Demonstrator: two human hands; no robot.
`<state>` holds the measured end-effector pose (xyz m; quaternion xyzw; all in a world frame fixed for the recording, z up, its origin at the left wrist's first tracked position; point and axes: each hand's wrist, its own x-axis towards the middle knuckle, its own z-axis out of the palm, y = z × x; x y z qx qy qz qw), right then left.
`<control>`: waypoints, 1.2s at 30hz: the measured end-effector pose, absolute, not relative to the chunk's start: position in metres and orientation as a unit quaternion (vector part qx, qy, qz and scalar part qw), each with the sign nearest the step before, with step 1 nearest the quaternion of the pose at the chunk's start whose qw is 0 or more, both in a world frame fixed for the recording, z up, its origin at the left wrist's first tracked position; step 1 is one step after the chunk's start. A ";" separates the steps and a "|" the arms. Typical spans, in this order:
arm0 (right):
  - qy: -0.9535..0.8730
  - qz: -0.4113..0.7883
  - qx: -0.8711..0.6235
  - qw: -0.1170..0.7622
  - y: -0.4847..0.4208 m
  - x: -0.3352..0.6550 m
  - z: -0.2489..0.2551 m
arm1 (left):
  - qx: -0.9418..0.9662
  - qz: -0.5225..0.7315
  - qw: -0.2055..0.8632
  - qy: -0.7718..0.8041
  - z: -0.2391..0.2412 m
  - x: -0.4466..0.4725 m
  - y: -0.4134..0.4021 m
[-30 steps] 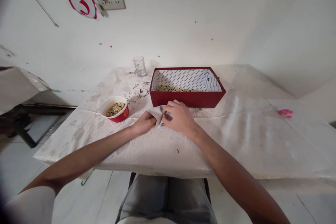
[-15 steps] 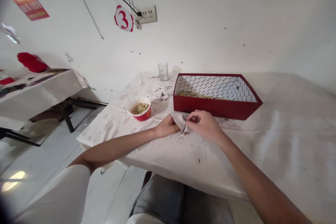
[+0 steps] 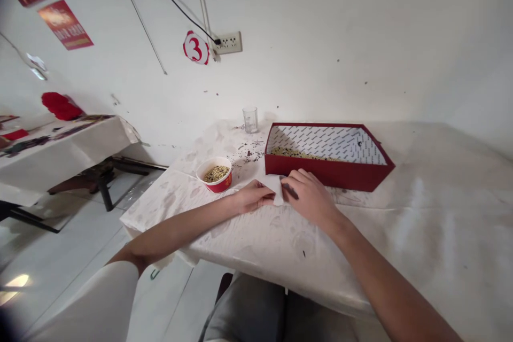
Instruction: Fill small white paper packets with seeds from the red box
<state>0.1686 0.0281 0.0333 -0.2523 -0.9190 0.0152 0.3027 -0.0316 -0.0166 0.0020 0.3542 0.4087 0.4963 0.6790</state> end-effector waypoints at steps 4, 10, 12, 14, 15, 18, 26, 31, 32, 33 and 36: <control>-0.916 -0.033 -0.235 0.322 0.028 0.169 0.033 | 0.363 0.533 0.656 0.392 0.002 -0.029 -0.019; -0.906 -0.026 -0.222 0.360 0.026 0.168 0.034 | 0.342 0.523 0.674 0.393 0.005 -0.033 -0.017; -0.904 -0.034 -0.212 0.371 0.026 0.168 0.033 | 0.329 0.511 0.686 0.401 0.006 -0.035 -0.015; -0.899 -0.040 -0.200 0.386 0.027 0.168 0.033 | 0.318 0.496 0.699 0.406 0.007 -0.039 -0.013; -0.897 -0.038 -0.194 0.395 0.027 0.168 0.033 | 0.315 0.490 0.705 0.405 0.008 -0.040 -0.012; -0.893 -0.020 -0.182 0.411 0.028 0.169 0.033 | 0.332 0.472 0.720 0.386 0.011 -0.042 -0.012; -0.883 0.064 -0.194 0.422 0.029 0.170 0.035 | 0.374 0.482 0.703 0.365 0.011 -0.040 -0.017; -0.879 0.142 -0.187 0.415 0.026 0.171 0.036 | 0.337 0.474 0.720 0.378 0.004 -0.047 -0.012; -0.879 0.149 -0.183 0.414 0.026 0.171 0.036 | 0.331 0.476 0.720 0.382 0.003 -0.048 -0.011; -0.880 0.150 -0.179 0.413 0.026 0.172 0.035 | 0.324 0.479 0.718 0.387 0.002 -0.049 -0.010; -0.886 0.133 -0.171 0.410 0.027 0.171 0.034 | 0.311 0.486 0.713 0.398 0.001 -0.047 -0.009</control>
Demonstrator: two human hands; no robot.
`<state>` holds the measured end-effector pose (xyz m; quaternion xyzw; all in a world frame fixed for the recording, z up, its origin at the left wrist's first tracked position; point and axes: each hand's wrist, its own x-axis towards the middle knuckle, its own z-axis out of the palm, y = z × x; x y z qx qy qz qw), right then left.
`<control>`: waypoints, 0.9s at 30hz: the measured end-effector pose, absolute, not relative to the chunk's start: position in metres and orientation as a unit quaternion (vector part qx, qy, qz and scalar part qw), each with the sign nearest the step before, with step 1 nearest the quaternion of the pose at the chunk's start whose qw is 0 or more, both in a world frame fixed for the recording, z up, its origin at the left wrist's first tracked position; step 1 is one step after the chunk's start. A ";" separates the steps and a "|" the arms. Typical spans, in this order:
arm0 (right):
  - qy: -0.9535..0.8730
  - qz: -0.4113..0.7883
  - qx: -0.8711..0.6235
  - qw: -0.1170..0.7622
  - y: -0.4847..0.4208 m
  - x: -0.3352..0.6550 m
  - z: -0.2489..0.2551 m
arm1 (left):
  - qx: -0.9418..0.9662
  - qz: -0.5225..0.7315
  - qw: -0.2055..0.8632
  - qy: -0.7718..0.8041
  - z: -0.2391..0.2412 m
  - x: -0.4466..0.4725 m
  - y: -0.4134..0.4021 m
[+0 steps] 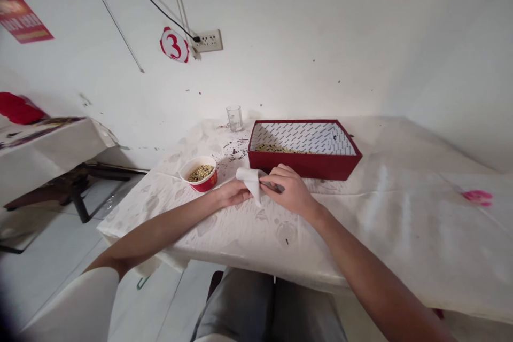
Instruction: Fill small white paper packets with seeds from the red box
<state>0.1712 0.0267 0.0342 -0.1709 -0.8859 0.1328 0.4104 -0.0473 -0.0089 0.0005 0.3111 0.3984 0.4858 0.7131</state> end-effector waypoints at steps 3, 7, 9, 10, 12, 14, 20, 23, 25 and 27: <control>-0.890 0.093 -0.177 0.411 0.028 0.170 0.033 | 0.312 0.515 0.697 0.389 0.002 -0.043 -0.010; -0.891 0.028 -0.209 0.403 0.030 0.169 0.030 | 0.324 0.523 0.694 0.374 0.006 -0.040 -0.012; -0.894 0.012 -0.216 0.392 0.031 0.169 0.029 | 0.338 0.508 0.702 0.369 0.007 -0.039 -0.013; -0.897 0.011 -0.216 0.387 0.030 0.168 0.029 | 0.345 0.505 0.702 0.365 0.006 -0.038 -0.013; -0.899 0.020 -0.214 0.381 0.029 0.166 0.028 | 0.353 0.510 0.697 0.361 0.005 -0.038 -0.014; -0.897 0.033 -0.216 0.384 0.028 0.165 0.028 | 0.350 0.514 0.694 0.363 0.003 -0.038 -0.014; -0.891 0.026 -0.213 0.400 0.027 0.165 0.026 | 0.346 0.494 0.720 0.344 0.004 -0.041 -0.012; -0.894 -0.009 -0.211 0.396 0.028 0.167 0.026 | 0.333 0.485 0.737 0.333 0.003 -0.043 -0.011; -0.893 -0.032 -0.207 0.398 0.028 0.168 0.026 | 0.322 0.487 0.746 0.320 -0.001 -0.044 -0.010; -0.891 -0.050 -0.205 0.402 0.029 0.169 0.025 | 0.305 0.490 0.758 0.303 -0.004 -0.044 -0.008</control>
